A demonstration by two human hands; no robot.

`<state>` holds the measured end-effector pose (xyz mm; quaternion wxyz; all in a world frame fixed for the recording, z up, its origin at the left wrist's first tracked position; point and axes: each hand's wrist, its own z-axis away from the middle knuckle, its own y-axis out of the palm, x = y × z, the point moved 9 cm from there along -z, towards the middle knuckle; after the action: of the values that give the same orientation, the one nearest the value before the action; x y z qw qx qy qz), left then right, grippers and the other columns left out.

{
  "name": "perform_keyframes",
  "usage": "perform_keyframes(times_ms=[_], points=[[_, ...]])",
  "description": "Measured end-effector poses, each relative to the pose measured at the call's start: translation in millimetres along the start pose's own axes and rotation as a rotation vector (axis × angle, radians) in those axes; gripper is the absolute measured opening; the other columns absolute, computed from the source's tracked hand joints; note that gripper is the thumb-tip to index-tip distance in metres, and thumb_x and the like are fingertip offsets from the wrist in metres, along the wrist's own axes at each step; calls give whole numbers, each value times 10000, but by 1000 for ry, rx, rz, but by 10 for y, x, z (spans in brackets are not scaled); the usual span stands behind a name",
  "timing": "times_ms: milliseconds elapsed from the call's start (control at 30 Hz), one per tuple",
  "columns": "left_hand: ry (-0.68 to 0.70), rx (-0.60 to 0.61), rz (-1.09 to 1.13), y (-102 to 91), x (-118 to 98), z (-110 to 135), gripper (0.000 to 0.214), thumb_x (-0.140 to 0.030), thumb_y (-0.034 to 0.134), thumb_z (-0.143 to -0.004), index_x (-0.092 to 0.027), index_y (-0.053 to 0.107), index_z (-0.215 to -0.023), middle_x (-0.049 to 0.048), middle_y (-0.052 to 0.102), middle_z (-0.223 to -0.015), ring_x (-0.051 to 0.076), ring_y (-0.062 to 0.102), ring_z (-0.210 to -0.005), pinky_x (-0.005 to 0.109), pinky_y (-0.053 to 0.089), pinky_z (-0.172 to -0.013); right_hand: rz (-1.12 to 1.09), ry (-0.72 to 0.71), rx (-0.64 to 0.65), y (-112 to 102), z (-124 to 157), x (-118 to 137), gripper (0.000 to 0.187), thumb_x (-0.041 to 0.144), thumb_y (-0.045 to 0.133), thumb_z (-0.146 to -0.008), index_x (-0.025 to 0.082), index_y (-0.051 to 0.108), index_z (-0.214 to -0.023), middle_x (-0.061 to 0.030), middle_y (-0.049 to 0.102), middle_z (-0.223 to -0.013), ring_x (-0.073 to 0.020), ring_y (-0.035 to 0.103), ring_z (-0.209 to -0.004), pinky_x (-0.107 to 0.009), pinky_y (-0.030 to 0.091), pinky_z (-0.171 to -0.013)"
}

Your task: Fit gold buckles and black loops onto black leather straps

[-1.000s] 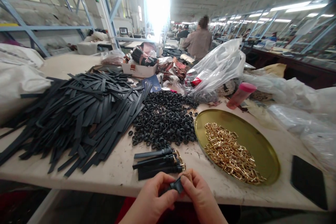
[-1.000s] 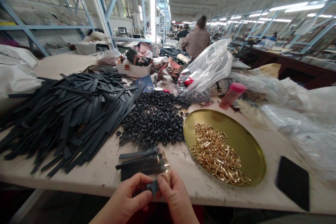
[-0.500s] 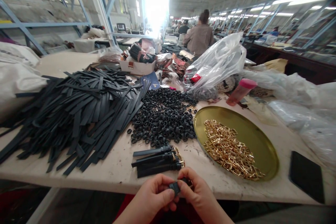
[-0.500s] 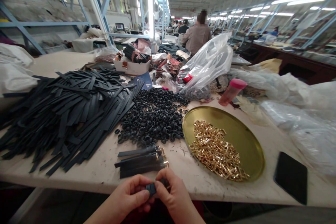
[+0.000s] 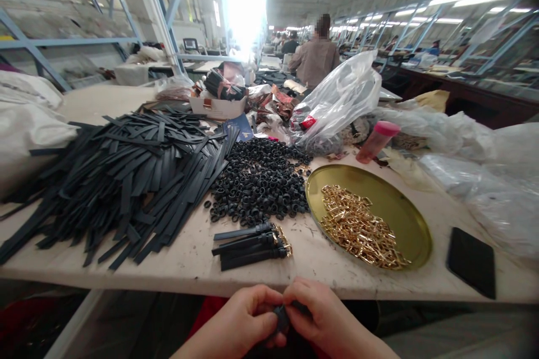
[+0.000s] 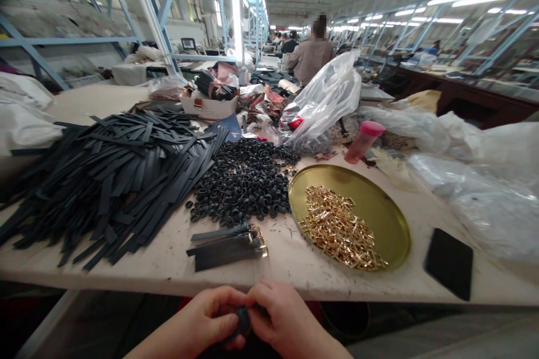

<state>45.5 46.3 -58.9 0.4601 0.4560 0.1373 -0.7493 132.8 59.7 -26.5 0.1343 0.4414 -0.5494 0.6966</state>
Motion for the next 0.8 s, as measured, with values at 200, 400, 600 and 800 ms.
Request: perform_keyframes(times_ms=[200,400,600,800], points=[[17,15,-15,46,-24,64,304,-135,503,-688,-127,604,-974,2,660,-732,100,601,-631,189,420,-590,-122,98,-25,34,90,-86,111,118,493,-716,184,580,-729,-2,616,-695,-132,552,-647,-204,402,-592],[55,-19,-29,48,91,71,262,-184,526,-711,-118,592,-957,17,642,-759,110,591,-621,199,433,-561,40,-72,16,54,149,132,139,92,489,-703,184,591,-731,-15,588,-682,-130,527,-628,-207,362,-559],[98,-100,-180,-5,81,104,296,-175,490,-717,-130,559,-1002,-16,603,-675,112,579,-565,205,429,-526,-181,119,28,104,195,19,51,160,522,-704,177,570,-706,7,560,-672,-131,506,-636,-216,371,-582],[173,-156,-462,21,-136,163,307,-128,450,-699,-172,592,-968,-5,649,-732,146,608,-677,226,454,-618,-571,383,20,294,220,-242,69,133,506,-671,175,506,-726,57,497,-635,-92,447,-583,-189,360,-552]])
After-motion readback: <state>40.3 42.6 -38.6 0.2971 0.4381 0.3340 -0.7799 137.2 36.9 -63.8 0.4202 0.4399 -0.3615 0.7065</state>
